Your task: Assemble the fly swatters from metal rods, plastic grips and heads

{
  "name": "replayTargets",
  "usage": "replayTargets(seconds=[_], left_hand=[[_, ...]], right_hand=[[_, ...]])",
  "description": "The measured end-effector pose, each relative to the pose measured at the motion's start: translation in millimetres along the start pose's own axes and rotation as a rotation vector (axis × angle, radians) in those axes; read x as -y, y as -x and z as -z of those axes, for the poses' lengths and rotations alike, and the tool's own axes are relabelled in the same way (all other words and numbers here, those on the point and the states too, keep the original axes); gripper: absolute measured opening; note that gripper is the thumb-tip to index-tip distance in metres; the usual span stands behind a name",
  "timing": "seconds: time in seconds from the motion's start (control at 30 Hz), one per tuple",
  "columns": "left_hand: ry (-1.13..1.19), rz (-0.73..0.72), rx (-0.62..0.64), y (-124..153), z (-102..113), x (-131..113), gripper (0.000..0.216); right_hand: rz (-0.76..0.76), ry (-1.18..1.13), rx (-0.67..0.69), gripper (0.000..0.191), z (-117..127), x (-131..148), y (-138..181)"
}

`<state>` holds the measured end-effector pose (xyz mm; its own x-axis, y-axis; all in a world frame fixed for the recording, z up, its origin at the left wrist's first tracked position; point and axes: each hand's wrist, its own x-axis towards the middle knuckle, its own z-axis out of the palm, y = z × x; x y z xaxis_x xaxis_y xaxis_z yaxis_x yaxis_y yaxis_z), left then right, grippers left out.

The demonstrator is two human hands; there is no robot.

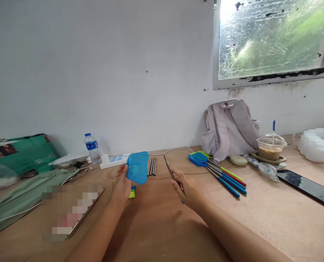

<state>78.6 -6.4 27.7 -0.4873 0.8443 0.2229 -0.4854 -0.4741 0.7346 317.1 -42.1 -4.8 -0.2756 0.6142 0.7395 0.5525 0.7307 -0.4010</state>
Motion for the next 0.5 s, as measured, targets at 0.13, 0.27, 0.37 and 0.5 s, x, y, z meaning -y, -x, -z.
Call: replayTargets(seconds=[0.13,0.27,0.37,0.5], left_hand=[[0.071,0.253,0.189,17,-5,2,0.043],[-0.045,0.411,0.444,34,-8,3,0.044],[-0.156,0.535,0.674,39,-7,3,0.038],[-0.299,0.573,0.84,39,-3,4,0.034]], right_hand=[[0.114,0.055,-0.099,0.029,12,-11,-5],[0.135,0.114,-0.114,0.027,19,-18,-9],[0.157,0.134,-0.086,0.024,20,-18,-10],[0.225,0.156,-0.016,0.018,20,-15,-10]])
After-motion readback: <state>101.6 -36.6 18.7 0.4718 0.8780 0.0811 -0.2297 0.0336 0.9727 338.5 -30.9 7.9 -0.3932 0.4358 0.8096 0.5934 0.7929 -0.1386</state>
